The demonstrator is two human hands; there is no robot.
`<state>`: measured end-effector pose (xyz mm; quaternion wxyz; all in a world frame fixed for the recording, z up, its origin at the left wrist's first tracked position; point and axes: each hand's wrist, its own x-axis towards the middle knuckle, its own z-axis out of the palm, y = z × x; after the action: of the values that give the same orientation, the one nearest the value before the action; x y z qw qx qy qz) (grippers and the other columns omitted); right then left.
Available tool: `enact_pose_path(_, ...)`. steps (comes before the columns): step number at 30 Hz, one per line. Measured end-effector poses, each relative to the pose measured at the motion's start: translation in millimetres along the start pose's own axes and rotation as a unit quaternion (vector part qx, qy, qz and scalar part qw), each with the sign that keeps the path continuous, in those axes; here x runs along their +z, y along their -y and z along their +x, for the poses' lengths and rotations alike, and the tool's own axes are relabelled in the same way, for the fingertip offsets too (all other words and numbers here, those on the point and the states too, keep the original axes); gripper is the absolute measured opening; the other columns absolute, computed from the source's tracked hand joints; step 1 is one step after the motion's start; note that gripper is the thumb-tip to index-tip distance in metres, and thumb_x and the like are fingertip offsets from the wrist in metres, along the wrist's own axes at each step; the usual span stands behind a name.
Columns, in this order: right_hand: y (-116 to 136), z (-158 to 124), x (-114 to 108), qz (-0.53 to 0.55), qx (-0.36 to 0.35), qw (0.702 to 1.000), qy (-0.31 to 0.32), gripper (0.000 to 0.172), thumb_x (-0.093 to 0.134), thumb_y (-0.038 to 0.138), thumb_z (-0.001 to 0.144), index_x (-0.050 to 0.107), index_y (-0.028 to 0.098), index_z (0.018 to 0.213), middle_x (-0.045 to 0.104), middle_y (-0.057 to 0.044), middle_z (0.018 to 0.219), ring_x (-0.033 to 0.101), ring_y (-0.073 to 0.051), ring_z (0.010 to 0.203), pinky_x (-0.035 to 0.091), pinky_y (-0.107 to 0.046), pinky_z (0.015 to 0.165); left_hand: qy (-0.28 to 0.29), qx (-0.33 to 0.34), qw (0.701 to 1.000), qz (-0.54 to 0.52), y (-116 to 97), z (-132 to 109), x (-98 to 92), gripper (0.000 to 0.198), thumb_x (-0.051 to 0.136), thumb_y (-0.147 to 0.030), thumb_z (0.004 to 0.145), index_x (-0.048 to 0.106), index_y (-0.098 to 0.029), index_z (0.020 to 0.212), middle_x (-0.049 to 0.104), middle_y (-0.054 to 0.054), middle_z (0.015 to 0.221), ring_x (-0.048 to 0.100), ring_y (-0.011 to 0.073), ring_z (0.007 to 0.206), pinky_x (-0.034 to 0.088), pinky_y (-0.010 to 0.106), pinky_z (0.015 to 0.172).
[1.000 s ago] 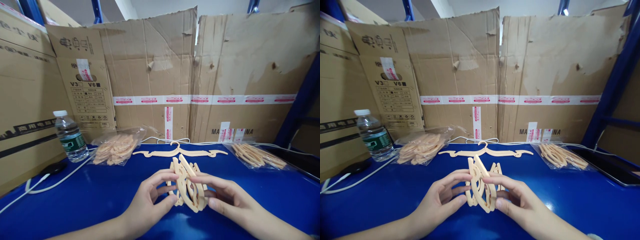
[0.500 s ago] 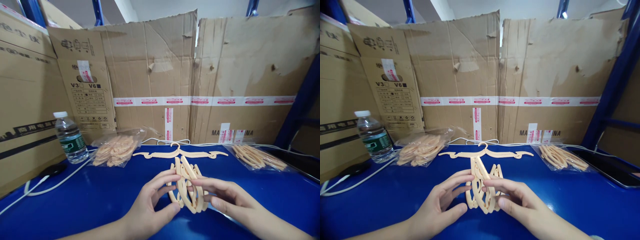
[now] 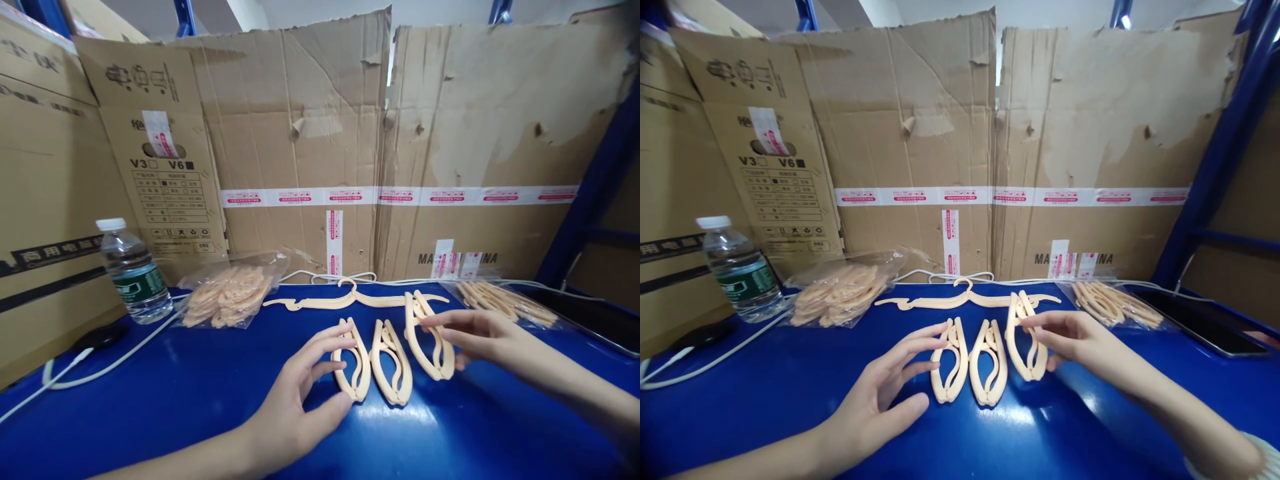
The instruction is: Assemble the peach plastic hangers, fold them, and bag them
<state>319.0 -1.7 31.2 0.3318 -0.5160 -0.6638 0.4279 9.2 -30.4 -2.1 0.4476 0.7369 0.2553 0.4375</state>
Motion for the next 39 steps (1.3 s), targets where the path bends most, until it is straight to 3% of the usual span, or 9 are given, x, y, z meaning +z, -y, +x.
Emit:
enact_pose_path(3, -8, 1, -8, -0.085, -0.002, 0.995, 0.049, 0.053, 0.065, 0.057, 0.077, 0.066, 0.017, 0.112, 0.061, -0.004, 0.081, 0.059, -0.016, 0.060, 0.053, -0.031, 0.057, -0.004, 0.007, 1.000, 0.005, -2, 0, -0.3, 0.040, 0.059, -0.013, 0.084, 0.057, -0.025, 0.121, 0.042, 0.010, 0.144, 0.039, 0.0306, 0.134, 0.045, 0.039, 0.100)
enact_pose_path(6, -7, 0, -5, -0.183, -0.049, 0.979, 0.081, 0.040, 0.063, 0.052, 0.082, 0.067, 0.019, 0.105, 0.057, -0.002, 0.076, 0.056, -0.018, 0.068, 0.051, -0.031, 0.063, -0.010, 0.007, 1.000, 0.011, -3, 2, -0.3, 0.038, 0.058, -0.012, 0.084, 0.058, -0.025, 0.119, 0.044, 0.010, 0.142, 0.042, 0.0293, 0.131, 0.046, 0.037, 0.098)
enact_pose_path(13, 2, -4, 5, -0.261, -0.093, 0.956, 0.093, 0.029, 0.054, 0.046, 0.089, 0.058, 0.021, 0.103, 0.052, 0.001, 0.073, 0.047, -0.016, 0.067, 0.042, -0.026, 0.061, -0.036, 0.021, 0.998, 0.046, -5, 4, 1.0, 0.032, 0.057, -0.011, 0.084, 0.060, -0.023, 0.114, 0.051, 0.010, 0.133, 0.049, 0.0271, 0.124, 0.051, 0.034, 0.091)
enact_pose_path(17, -1, -5, 8, -0.308, -0.098, 0.944, 0.074, 0.029, 0.052, 0.044, 0.090, 0.053, 0.022, 0.109, 0.047, 0.003, 0.068, 0.044, -0.016, 0.061, 0.036, -0.025, 0.055, -0.039, 0.035, 0.988, 0.143, -8, 3, 1.7, 0.034, 0.054, -0.010, 0.083, 0.061, -0.023, 0.113, 0.055, 0.009, 0.129, 0.052, 0.0252, 0.120, 0.050, 0.034, 0.091)
enact_pose_path(24, 0, -6, 9, -0.326, -0.097, 0.938, 0.073, 0.037, 0.051, 0.051, 0.091, 0.053, 0.020, 0.110, 0.050, 0.002, 0.069, 0.048, -0.016, 0.062, 0.037, -0.026, 0.056, 0.068, 0.082, 0.945, 0.310, -13, -2, 4.0, 0.046, 0.054, -0.011, 0.082, 0.055, -0.024, 0.126, 0.053, 0.011, 0.135, 0.046, 0.0269, 0.128, 0.036, 0.045, 0.108)
enact_pose_path(27, 2, -11, 9, -0.326, -0.112, 0.934, 0.090, 0.055, 0.064, 0.057, 0.081, 0.053, 0.023, 0.122, 0.057, -0.004, 0.090, 0.056, -0.022, 0.079, 0.046, -0.030, 0.069, 0.151, 0.067, 0.918, 0.361, -20, -4, 2.7, 0.056, 0.060, -0.023, 0.084, 0.047, -0.027, 0.138, 0.043, 0.009, 0.147, 0.033, 0.0321, 0.138, 0.026, 0.052, 0.113)
enact_pose_path(31, 0, -15, 14, -0.323, -0.102, 0.937, 0.087, 0.078, 0.073, 0.058, 0.072, 0.044, 0.029, 0.138, 0.051, -0.008, 0.112, 0.059, -0.029, 0.094, 0.050, -0.037, 0.081, 0.230, 0.025, 0.908, 0.349, -28, -6, 0.1, 0.069, 0.064, -0.040, 0.084, 0.033, -0.035, 0.146, 0.029, 0.004, 0.155, 0.024, 0.0377, 0.142, 0.011, 0.064, 0.113)
enact_pose_path(39, 3, -8, 34, -0.303, -0.148, 0.938, 0.085, 0.071, 0.067, 0.053, 0.080, 0.043, 0.026, 0.140, 0.045, -0.008, 0.112, 0.056, -0.025, 0.097, 0.047, -0.039, 0.091, 0.251, -0.025, 0.892, 0.376, -29, -5, -0.2, 0.066, 0.053, -0.049, 0.090, 0.027, -0.034, 0.149, 0.023, 0.005, 0.157, 0.018, 0.0379, 0.143, 0.010, 0.065, 0.112)
